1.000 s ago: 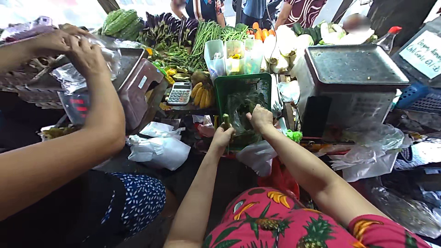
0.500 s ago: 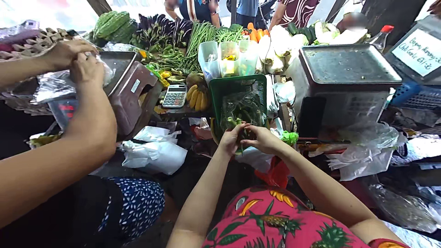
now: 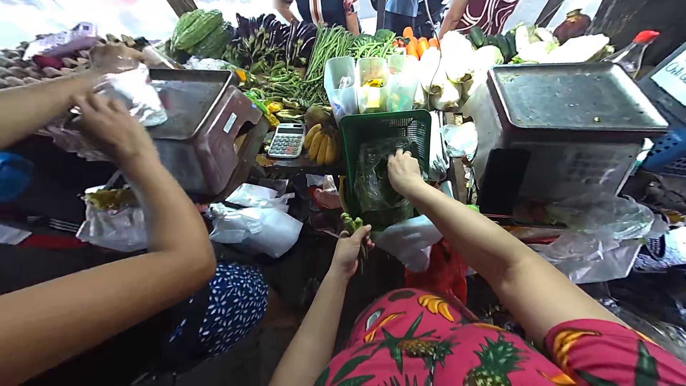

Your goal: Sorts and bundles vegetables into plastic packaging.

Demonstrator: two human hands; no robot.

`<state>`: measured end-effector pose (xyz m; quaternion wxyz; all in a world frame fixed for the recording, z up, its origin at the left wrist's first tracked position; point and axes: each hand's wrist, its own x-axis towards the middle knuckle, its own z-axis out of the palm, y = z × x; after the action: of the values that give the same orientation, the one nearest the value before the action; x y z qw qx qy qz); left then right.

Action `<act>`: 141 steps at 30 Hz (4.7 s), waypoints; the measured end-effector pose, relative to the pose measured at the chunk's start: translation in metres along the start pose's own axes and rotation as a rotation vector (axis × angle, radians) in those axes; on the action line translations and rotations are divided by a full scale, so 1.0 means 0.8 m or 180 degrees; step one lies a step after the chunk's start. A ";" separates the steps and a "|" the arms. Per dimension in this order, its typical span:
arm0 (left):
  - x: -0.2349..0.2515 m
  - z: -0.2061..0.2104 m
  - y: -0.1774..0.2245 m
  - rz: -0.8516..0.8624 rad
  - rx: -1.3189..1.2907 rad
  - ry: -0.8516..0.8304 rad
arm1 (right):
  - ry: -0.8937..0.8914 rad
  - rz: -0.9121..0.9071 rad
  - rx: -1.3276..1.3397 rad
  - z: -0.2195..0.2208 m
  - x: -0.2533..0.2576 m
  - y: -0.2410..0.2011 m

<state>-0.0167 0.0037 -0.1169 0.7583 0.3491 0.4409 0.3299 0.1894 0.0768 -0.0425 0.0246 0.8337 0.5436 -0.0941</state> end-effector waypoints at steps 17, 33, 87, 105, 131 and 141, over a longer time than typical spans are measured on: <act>-0.006 0.023 0.055 0.0564 -0.0761 -0.0841 | 0.0735 -0.1504 0.2131 -0.059 -0.082 0.050; -0.036 0.028 0.045 0.0492 -0.0862 -0.0921 | -0.0011 -0.1936 0.2138 -0.033 -0.169 -0.013; -0.076 0.110 -0.057 0.1654 0.1679 -0.0931 | 0.1276 0.0463 0.2663 0.033 -0.212 0.362; -0.120 0.145 -0.001 0.2071 0.4900 0.0821 | -0.0057 -0.2399 0.1307 -0.015 -0.223 0.146; -0.146 0.138 0.042 0.1540 0.3715 -0.0318 | -0.0266 -0.2733 0.4415 0.026 -0.227 0.136; -0.096 0.113 -0.001 0.0460 0.2591 -0.1576 | 0.1338 -0.1978 0.4385 0.031 -0.219 0.229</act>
<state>0.0348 -0.0807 -0.0508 0.6173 0.7154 0.3150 0.0893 0.2845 -0.1596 -0.0455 -0.6289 0.4711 0.5644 -0.2530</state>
